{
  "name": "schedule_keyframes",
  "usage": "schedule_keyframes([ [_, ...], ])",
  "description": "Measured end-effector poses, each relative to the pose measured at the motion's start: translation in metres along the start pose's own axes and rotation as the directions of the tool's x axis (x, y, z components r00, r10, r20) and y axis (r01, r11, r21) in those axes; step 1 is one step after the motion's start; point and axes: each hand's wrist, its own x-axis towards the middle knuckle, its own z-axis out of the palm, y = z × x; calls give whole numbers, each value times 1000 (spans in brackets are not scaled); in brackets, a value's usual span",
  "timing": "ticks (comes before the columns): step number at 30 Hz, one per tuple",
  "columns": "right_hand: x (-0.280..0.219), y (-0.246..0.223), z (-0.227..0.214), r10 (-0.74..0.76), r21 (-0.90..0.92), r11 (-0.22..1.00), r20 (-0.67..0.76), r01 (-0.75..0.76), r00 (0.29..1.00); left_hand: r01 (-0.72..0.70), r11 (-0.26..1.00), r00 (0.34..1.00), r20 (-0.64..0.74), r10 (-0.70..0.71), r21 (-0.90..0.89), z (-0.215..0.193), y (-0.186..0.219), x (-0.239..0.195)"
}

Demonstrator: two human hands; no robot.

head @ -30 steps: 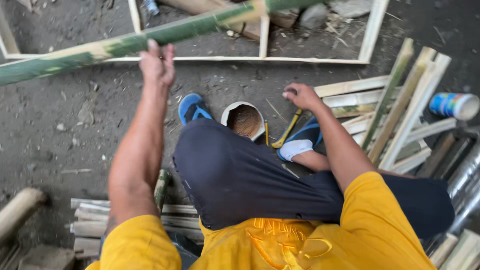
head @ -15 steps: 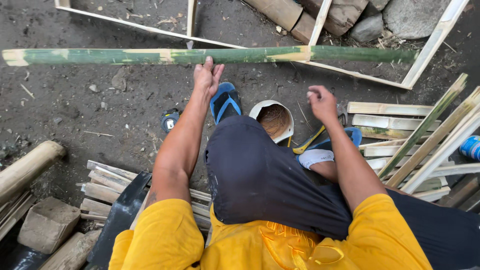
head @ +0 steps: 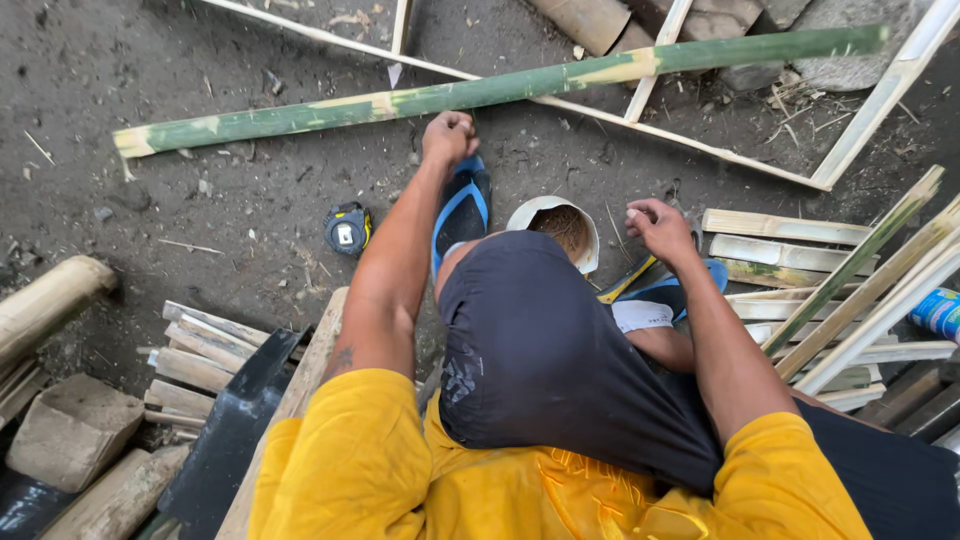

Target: The person hammers nails into a long green bamboo pole using a hammer and a small container of nails. They measure the bamboo with a tape measure and mark it with a pencil. The person also handles and stacks processed bamboo strips.

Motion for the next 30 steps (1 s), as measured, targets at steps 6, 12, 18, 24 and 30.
schedule_keyframes([
  [6,22,23,24,-57,-59,997,9,57,998,-344,390,823,74,563,854,-104,10,-91],
  [12,30,48,35,35,-414,899,-261,-145,965,-167,121,956,130,263,979,-153,-13,-152],
  [18,-9,61,51,164,-571,813,40,-112,986,47,69,989,-56,134,997,-169,-26,-154],
  [24,-41,55,89,94,-569,817,-27,-93,995,-19,236,950,-56,308,972,-209,-35,-140],
  [30,-31,39,70,121,-489,860,-79,-144,990,10,972,993,-118,18,236,-182,14,-125],
])
